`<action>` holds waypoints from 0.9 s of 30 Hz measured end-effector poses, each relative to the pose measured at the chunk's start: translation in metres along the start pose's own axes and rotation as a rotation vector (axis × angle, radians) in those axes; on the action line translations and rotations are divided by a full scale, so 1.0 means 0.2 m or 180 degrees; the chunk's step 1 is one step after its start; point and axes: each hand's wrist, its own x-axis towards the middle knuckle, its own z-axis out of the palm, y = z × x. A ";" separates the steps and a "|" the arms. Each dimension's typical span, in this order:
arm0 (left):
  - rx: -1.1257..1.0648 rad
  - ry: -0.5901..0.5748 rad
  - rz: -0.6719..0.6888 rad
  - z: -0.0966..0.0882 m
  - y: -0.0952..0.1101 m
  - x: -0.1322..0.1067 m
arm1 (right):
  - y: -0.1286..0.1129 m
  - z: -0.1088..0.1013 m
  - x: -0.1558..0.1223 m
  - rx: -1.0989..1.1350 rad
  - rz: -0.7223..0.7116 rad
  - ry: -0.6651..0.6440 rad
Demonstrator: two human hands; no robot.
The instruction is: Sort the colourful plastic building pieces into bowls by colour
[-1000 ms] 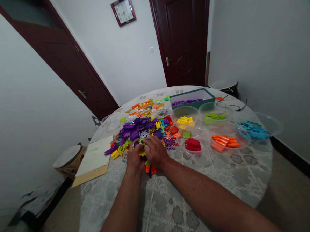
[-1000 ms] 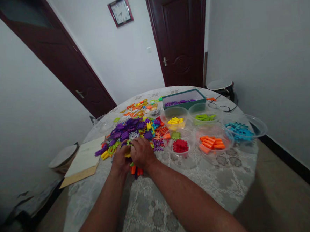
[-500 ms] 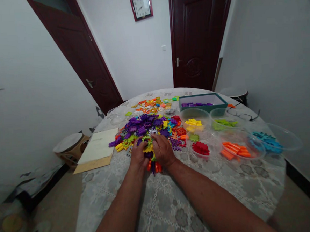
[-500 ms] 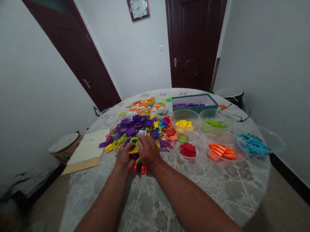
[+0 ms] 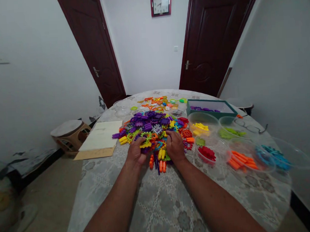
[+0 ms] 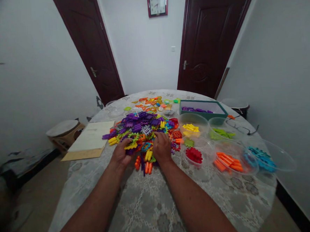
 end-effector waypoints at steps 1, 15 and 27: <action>-0.0020 -0.0014 -0.0029 0.00 0.02 -0.01 | -0.01 0.00 0.00 0.0044 -0.0016 0.0012; 0.0076 -0.0728 -0.0365 -0.09 0.06 -0.10 | -0.26 -0.13 0.00 0.1690 0.1041 -0.0680; -0.0302 -0.0281 -0.0492 -0.05 0.12 -0.12 | -0.29 -0.10 0.01 0.2420 0.1918 0.0017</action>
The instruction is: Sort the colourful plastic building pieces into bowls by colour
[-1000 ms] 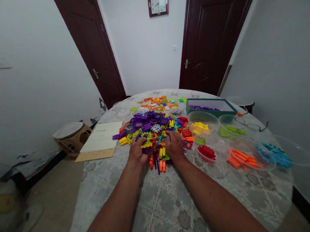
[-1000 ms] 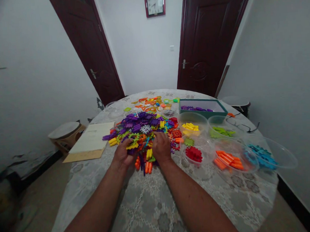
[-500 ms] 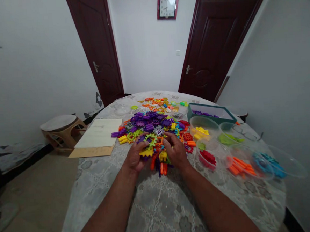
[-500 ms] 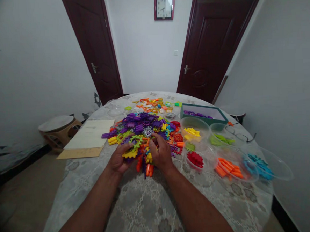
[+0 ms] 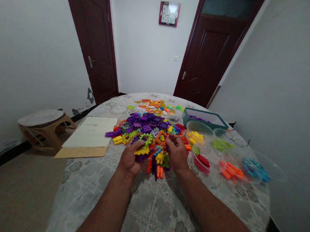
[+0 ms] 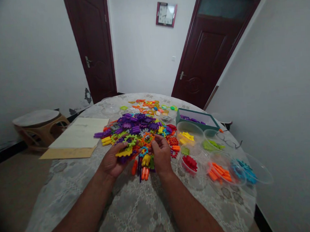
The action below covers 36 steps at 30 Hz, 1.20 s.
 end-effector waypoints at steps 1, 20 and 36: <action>-0.0014 0.0034 0.0007 0.01 0.01 0.00 | 0.00 0.00 0.00 -0.0003 -0.0034 0.0017; 0.0185 0.0083 0.0180 0.02 0.05 -0.02 | -0.07 0.03 0.00 0.0078 -0.0375 0.0138; 0.0384 -0.0033 0.0348 0.02 0.03 -0.05 | -0.26 -0.02 -0.02 -0.0447 -0.0437 -0.0387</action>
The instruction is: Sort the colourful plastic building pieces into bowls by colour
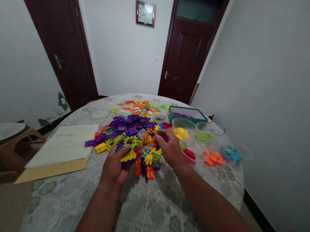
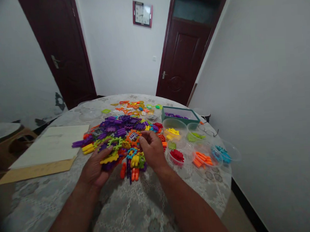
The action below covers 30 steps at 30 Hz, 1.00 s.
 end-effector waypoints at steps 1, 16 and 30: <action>0.0042 0.0009 -0.0005 0.00 0.00 0.00 | -0.03 -0.02 -0.01 -0.0157 -0.0020 -0.0123; 0.0336 -0.0234 -0.0298 0.07 -0.03 -0.06 | -0.27 -1.10 -0.19 -0.3010 -0.0534 0.1679; 0.0400 -0.0474 -0.0609 0.07 -0.07 -0.10 | -0.18 -0.95 -0.24 -0.3475 -0.0754 0.0806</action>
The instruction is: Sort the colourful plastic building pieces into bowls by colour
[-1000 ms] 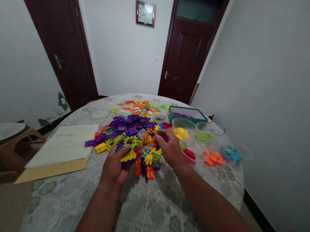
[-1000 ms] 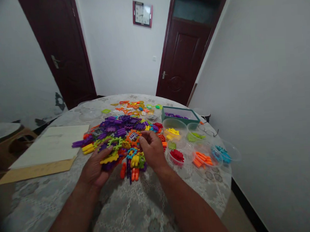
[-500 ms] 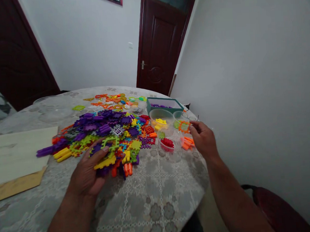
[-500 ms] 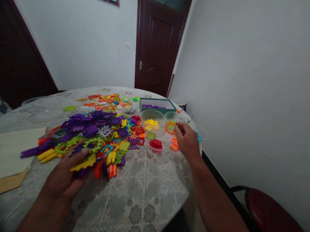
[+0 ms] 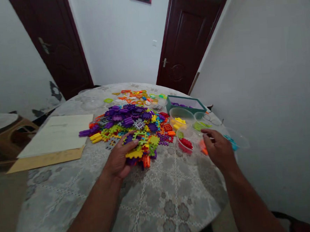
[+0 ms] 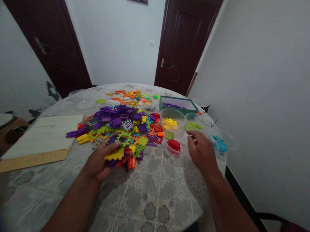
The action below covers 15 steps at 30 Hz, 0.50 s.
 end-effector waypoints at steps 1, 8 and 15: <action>-0.0011 -0.0024 -0.0021 0.00 0.00 0.00 | -0.09 0.03 -0.01 0.0220 -0.0157 -0.0184; -0.0046 -0.0332 -0.0157 -0.01 -0.02 -0.01 | -0.55 0.33 -0.07 0.1074 -0.1526 -0.1200; -0.0044 -0.0605 -0.0259 -0.02 -0.02 -0.03 | -0.60 0.46 -0.08 0.1276 -0.1660 -0.1427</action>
